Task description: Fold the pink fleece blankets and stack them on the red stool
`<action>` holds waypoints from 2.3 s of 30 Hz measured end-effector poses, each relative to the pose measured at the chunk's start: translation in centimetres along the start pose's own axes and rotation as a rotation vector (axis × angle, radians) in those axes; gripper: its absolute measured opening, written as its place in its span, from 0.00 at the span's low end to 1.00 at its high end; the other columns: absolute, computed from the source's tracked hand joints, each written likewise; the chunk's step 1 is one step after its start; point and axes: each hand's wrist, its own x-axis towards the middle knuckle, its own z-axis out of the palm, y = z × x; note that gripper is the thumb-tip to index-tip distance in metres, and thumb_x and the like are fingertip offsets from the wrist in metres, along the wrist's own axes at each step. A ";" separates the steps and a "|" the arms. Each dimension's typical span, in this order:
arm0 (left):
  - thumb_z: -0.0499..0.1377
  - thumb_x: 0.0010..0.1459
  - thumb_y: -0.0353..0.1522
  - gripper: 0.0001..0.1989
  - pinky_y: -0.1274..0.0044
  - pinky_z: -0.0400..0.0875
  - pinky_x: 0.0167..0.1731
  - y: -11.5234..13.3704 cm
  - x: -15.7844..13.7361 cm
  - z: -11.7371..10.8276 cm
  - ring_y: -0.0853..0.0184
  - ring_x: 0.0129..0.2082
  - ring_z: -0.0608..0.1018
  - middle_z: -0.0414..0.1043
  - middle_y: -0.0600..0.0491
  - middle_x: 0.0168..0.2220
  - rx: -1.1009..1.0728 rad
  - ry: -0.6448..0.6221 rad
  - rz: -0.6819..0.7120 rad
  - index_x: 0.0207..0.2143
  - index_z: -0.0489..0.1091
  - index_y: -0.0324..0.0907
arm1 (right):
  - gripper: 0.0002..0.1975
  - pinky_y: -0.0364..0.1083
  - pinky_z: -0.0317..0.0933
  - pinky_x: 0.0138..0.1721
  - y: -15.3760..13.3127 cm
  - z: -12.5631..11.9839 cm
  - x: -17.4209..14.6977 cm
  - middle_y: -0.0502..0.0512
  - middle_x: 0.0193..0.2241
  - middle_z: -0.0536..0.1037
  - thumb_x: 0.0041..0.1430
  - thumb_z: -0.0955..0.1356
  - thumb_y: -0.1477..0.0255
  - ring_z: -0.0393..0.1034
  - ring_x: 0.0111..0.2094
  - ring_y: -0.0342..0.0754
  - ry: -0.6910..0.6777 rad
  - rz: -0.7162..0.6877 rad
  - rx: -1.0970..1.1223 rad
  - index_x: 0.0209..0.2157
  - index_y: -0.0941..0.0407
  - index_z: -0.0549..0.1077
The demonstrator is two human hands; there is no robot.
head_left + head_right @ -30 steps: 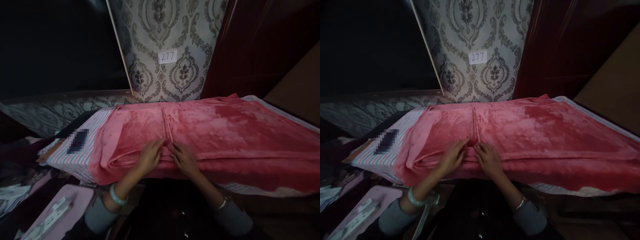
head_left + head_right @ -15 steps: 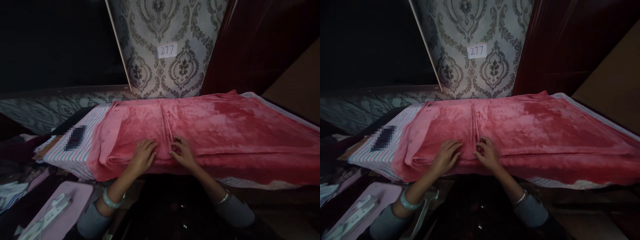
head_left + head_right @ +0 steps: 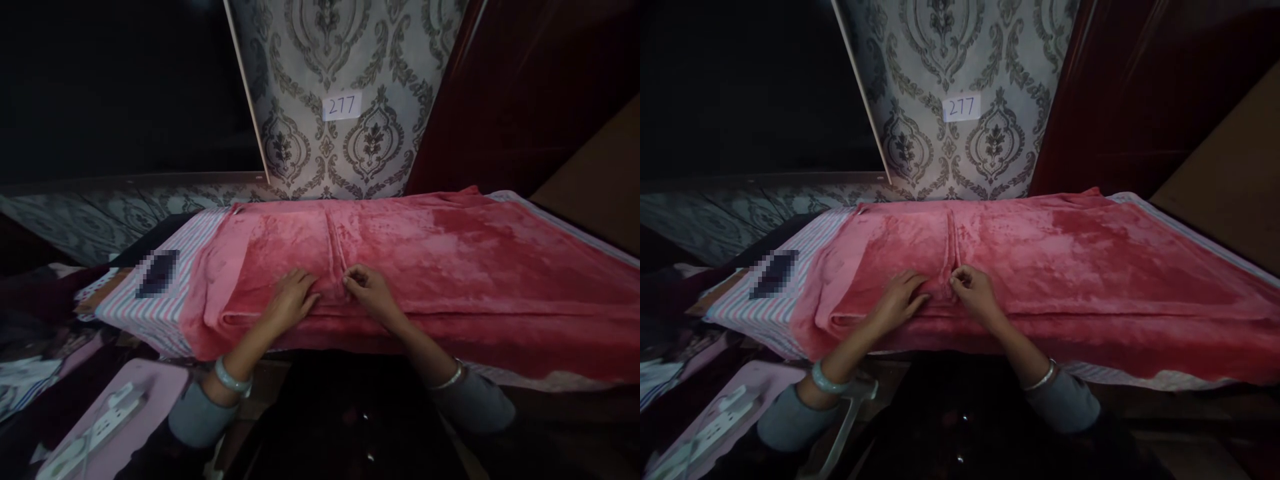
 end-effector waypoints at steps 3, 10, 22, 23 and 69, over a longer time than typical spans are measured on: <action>0.55 0.65 0.31 0.06 0.68 0.70 0.44 -0.2 0.7 0.1 0.61 0.40 0.74 0.73 0.49 0.38 0.034 0.033 0.014 0.38 0.71 0.41 | 0.10 0.43 0.63 0.26 0.0 0.2 0.2 0.47 0.22 0.71 0.56 0.67 0.61 0.68 0.23 0.44 0.007 -0.060 0.045 0.31 0.54 0.67; 0.55 0.65 0.33 0.06 0.67 0.70 0.45 0.4 0.4 -0.3 0.60 0.42 0.74 0.73 0.48 0.40 0.106 0.035 0.081 0.40 0.71 0.42 | 0.16 0.48 0.67 0.40 1.1 -0.2 0.5 0.55 0.36 0.75 0.58 0.64 0.76 0.70 0.37 0.49 -0.067 -0.401 -0.443 0.47 0.53 0.74; 0.56 0.66 0.34 0.09 0.69 0.71 0.44 -5.8 -5.1 -4.1 0.61 0.42 0.76 0.75 0.48 0.41 0.093 -0.015 -0.053 0.43 0.72 0.40 | 0.12 0.45 0.64 0.34 1.4 -0.3 0.6 0.55 0.32 0.73 0.65 0.61 0.75 0.68 0.31 0.48 0.000 -0.533 -0.540 0.42 0.55 0.76; 0.55 0.66 0.34 0.09 0.70 0.71 0.41 -6.0 -5.2 -4.1 0.61 0.40 0.76 0.74 0.48 0.38 0.140 0.009 -0.060 0.41 0.72 0.40 | 0.12 0.45 0.64 0.34 1.2 -0.4 0.7 0.55 0.32 0.73 0.65 0.61 0.75 0.68 0.31 0.48 0.003 -0.542 -0.546 0.42 0.55 0.76; 0.50 0.64 0.25 0.12 0.72 0.69 0.47 -3.7 13.1 3.7 0.64 0.43 0.75 0.75 0.48 0.42 0.047 -0.266 0.366 0.39 0.74 0.40 | 0.13 0.47 0.62 0.34 5.3 -0.3 -4.4 0.55 0.33 0.74 0.64 0.62 0.82 0.68 0.34 0.49 0.122 -0.578 -0.845 0.41 0.54 0.76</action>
